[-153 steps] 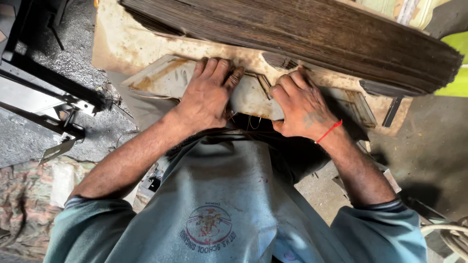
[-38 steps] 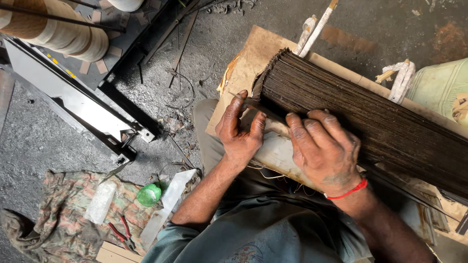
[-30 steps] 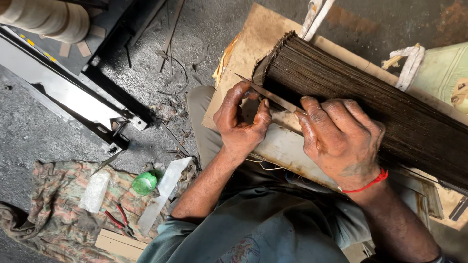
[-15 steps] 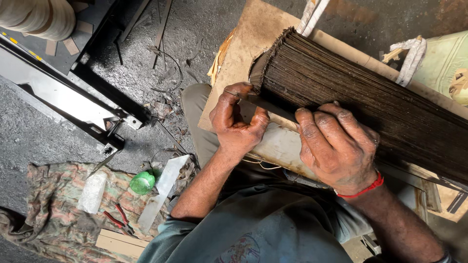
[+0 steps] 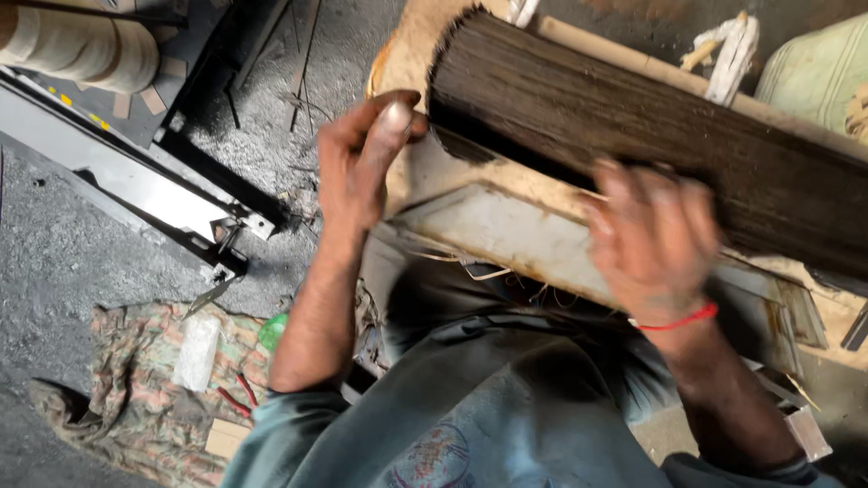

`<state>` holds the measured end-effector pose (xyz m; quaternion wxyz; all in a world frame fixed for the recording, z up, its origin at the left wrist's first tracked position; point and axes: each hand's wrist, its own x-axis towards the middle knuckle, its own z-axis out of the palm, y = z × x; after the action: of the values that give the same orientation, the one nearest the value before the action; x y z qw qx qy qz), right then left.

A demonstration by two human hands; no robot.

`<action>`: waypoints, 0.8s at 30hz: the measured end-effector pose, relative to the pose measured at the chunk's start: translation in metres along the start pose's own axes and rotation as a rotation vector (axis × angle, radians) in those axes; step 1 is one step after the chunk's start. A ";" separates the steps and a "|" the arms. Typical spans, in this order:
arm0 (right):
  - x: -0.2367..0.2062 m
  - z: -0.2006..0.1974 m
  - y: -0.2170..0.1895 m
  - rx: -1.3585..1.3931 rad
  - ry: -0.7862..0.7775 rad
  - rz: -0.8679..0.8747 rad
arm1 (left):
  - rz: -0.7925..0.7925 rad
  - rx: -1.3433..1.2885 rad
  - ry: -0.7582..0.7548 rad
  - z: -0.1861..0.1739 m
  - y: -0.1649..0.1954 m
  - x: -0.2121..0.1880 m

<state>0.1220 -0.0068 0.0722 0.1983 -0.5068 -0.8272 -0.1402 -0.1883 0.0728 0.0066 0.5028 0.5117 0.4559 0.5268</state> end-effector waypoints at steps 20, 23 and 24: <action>-0.125 -0.026 0.091 -0.134 0.059 0.292 | -0.005 -0.271 0.075 0.016 -0.024 -0.023; -0.135 -0.023 0.099 -0.158 0.088 0.260 | 0.004 -0.243 0.089 0.022 -0.022 -0.024; -0.138 -0.022 0.102 -0.142 0.077 0.271 | -0.004 -0.227 0.112 0.025 -0.021 -0.024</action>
<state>0.2737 -0.0788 0.0295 0.2107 -0.6208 -0.7309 -0.1896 -0.1625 0.0498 -0.0142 0.5322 0.4204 0.4215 0.6019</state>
